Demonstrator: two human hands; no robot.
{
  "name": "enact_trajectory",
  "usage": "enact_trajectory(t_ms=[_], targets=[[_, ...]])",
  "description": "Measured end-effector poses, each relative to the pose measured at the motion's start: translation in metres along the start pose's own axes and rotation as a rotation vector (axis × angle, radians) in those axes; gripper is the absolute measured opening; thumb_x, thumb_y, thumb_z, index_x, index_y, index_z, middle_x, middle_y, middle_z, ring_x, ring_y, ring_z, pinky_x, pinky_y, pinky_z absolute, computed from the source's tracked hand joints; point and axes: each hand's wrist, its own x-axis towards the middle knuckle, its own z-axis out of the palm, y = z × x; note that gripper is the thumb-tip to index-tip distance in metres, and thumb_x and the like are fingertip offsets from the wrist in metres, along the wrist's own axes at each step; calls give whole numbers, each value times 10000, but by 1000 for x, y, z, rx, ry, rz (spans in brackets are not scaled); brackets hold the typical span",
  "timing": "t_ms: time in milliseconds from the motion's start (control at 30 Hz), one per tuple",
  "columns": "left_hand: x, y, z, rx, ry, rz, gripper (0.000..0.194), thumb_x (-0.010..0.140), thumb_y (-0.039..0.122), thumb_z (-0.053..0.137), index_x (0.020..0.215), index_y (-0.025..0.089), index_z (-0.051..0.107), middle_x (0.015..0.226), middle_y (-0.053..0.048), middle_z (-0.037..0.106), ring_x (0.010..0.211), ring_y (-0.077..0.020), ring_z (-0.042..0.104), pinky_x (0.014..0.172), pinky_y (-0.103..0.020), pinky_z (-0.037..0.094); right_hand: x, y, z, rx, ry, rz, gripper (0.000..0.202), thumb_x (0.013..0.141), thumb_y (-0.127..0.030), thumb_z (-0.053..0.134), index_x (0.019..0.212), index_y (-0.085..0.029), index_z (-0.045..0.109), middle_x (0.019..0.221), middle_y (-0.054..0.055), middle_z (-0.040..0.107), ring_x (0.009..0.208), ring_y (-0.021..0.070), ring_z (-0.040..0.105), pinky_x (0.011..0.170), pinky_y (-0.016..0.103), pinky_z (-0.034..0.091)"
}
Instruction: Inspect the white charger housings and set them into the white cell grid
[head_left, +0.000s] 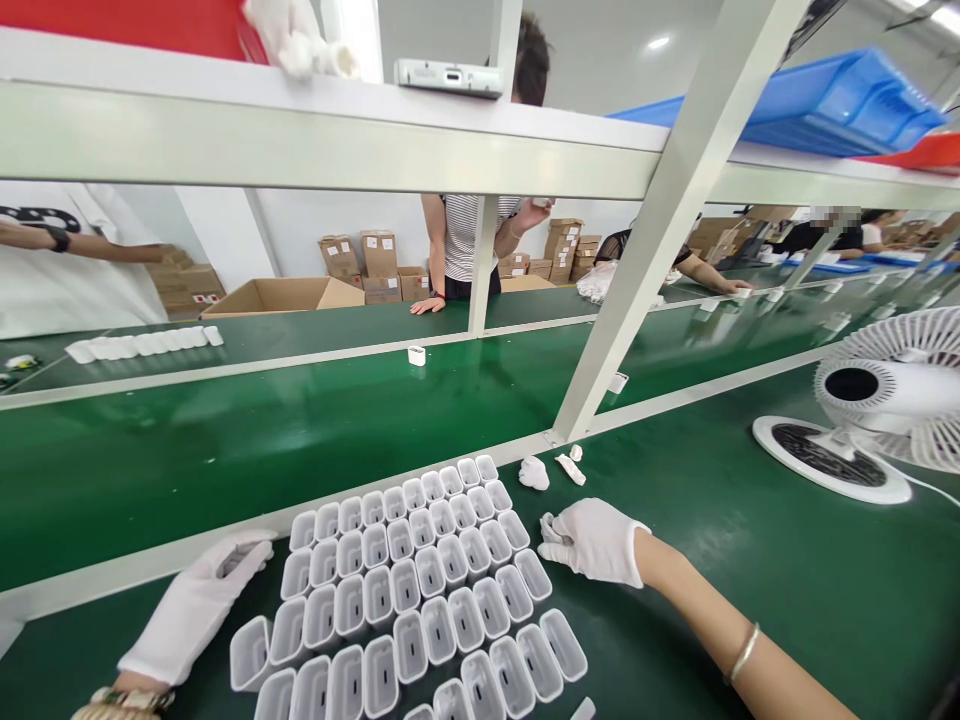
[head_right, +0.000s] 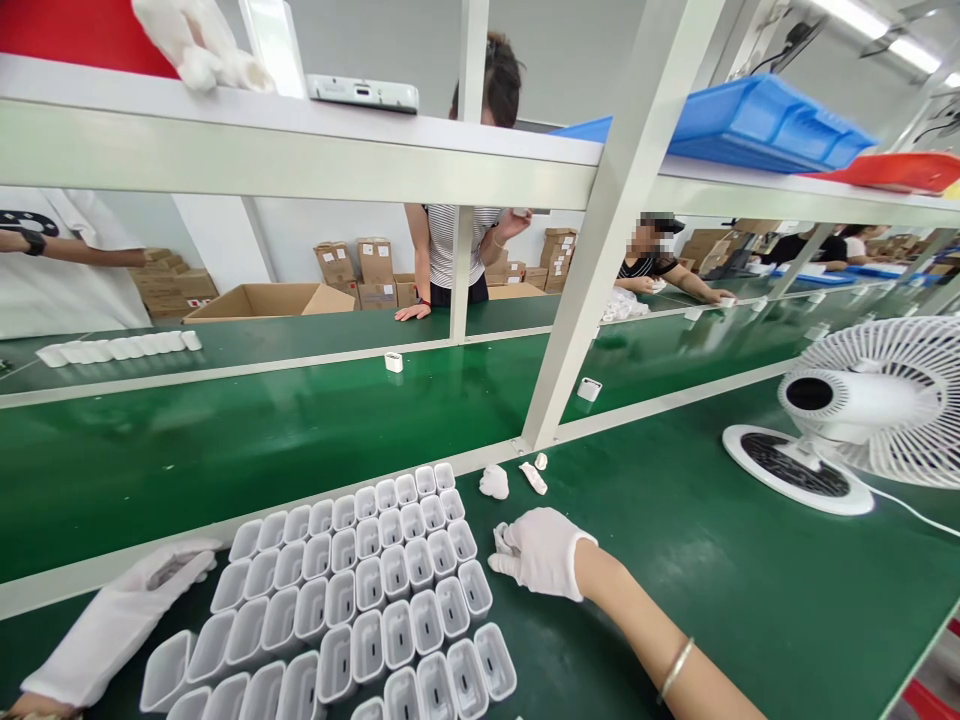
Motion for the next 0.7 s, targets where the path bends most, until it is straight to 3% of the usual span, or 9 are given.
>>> enact_trajectory(t_ms=[133, 267, 533, 700], targets=[[-1, -1, -1, -16, -7, -46, 427, 558, 563, 595, 813, 259, 752, 983, -59, 807, 1015, -316, 745, 1018, -346, 542, -2, -1, -1, 15, 12, -4, 467, 937, -346, 539, 564, -221, 288, 519, -56, 269, 528, 137, 201, 563, 327, 209], [-1, -1, -1, -15, -11, -55, 429, 563, 573, 589, 805, 256, 748, 975, -61, 807, 1008, -311, 747, 1015, -337, 543, -1, 0, -2, 44, -16, -18, 472, 944, -346, 538, 556, -213, 304, 532, -54, 321, 533, 128, 263, 565, 308, 245], [1, -7, 0, 4, 17, 60, 332, 626, 522, 617, 783, 262, 751, 902, -43, 812, 935, -285, 766, 915, -303, 590, -1, 1, -3, 30, -21, 86, 421, 844, -431, 665, 547, -218, 456, 527, -52, 438, 515, 125, 337, 543, 302, 241], [2, -7, 1, 0, 21, 102, 296, 646, 511, 636, 758, 264, 755, 872, -43, 812, 908, -278, 772, 819, -270, 616, 0, 1, -3, 18, -19, 119, 427, 793, -516, 700, 551, -236, 488, 508, -47, 430, 486, 138, 359, 535, 309, 233]])
